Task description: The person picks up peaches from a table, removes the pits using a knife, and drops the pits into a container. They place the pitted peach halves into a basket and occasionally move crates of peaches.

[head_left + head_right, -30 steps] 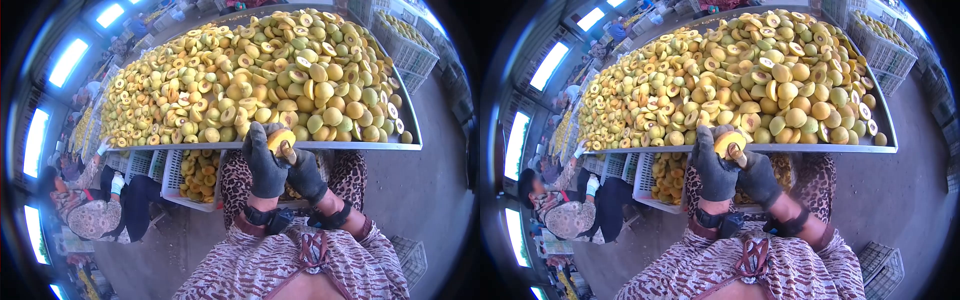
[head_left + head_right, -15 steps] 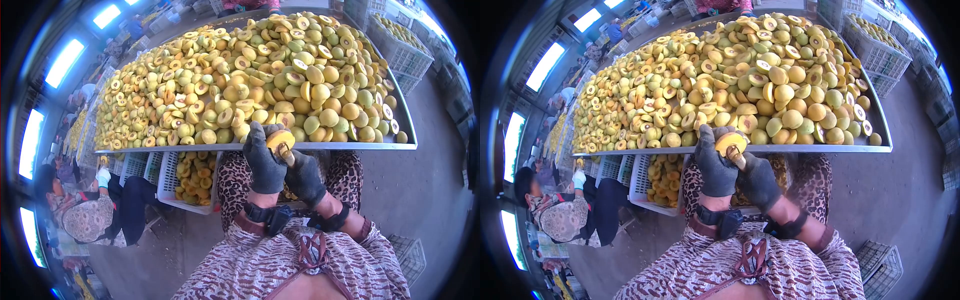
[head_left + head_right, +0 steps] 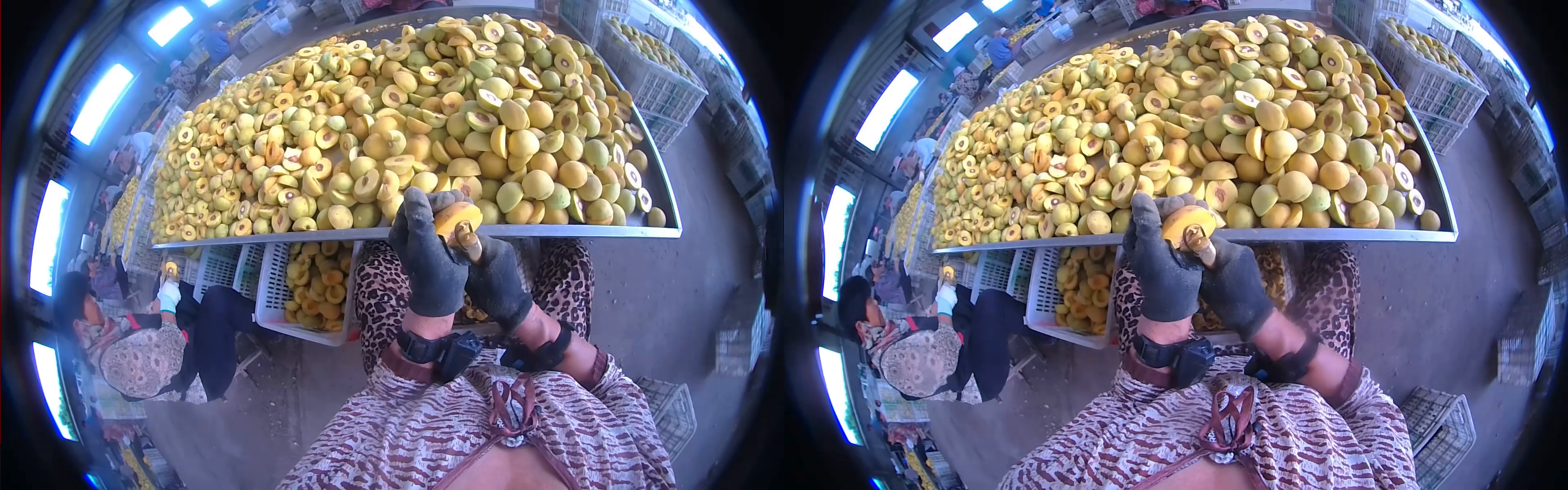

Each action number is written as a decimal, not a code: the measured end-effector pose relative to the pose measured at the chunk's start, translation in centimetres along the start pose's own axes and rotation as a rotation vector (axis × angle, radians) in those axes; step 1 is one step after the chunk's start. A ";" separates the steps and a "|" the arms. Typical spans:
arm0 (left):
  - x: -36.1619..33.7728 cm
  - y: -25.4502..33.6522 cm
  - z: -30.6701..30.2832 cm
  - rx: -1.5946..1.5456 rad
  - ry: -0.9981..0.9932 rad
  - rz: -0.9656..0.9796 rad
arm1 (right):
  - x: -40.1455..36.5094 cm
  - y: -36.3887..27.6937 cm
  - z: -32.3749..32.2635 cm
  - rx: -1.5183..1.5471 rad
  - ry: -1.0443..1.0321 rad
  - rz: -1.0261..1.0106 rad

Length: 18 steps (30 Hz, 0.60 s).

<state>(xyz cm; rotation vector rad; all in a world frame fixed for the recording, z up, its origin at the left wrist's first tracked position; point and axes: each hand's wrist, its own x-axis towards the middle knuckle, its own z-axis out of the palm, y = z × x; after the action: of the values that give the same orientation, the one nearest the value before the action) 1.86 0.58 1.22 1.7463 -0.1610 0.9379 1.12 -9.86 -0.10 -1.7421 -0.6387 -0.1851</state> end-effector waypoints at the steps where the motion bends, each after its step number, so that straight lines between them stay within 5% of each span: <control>1: 0.2 0.5 0.1 -0.060 0.043 -0.029 | -0.2 0.1 0.2 0.029 -0.014 0.012; 7: 0.2 2.0 0.5 -0.334 0.153 -0.391 | -0.7 2.1 0.9 0.040 -0.027 -0.028; 10: 0.1 2.1 0.4 -0.185 0.075 -0.212 | 0.0 2.8 0.3 -0.031 -0.039 -0.024; 12: 0.1 2.5 0.9 -0.391 0.158 -0.341 | 0.3 2.9 0.2 -0.059 -0.043 -0.006; 14: -0.2 2.8 0.7 -0.420 0.237 -0.421 | -0.6 2.6 0.5 0.200 -0.146 0.106; 15: -0.4 3.0 0.3 -0.251 0.188 -0.300 | -0.9 2.3 0.3 0.292 -0.253 0.417; 18: -1.1 1.8 -0.9 -0.346 0.063 -0.379 | -1.6 2.0 -0.1 0.351 -0.335 0.383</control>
<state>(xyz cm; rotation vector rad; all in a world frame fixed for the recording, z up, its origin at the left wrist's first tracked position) -0.24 0.28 1.93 1.3634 0.0474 0.6418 0.85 -10.76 -2.49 -1.5274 -0.5250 0.4680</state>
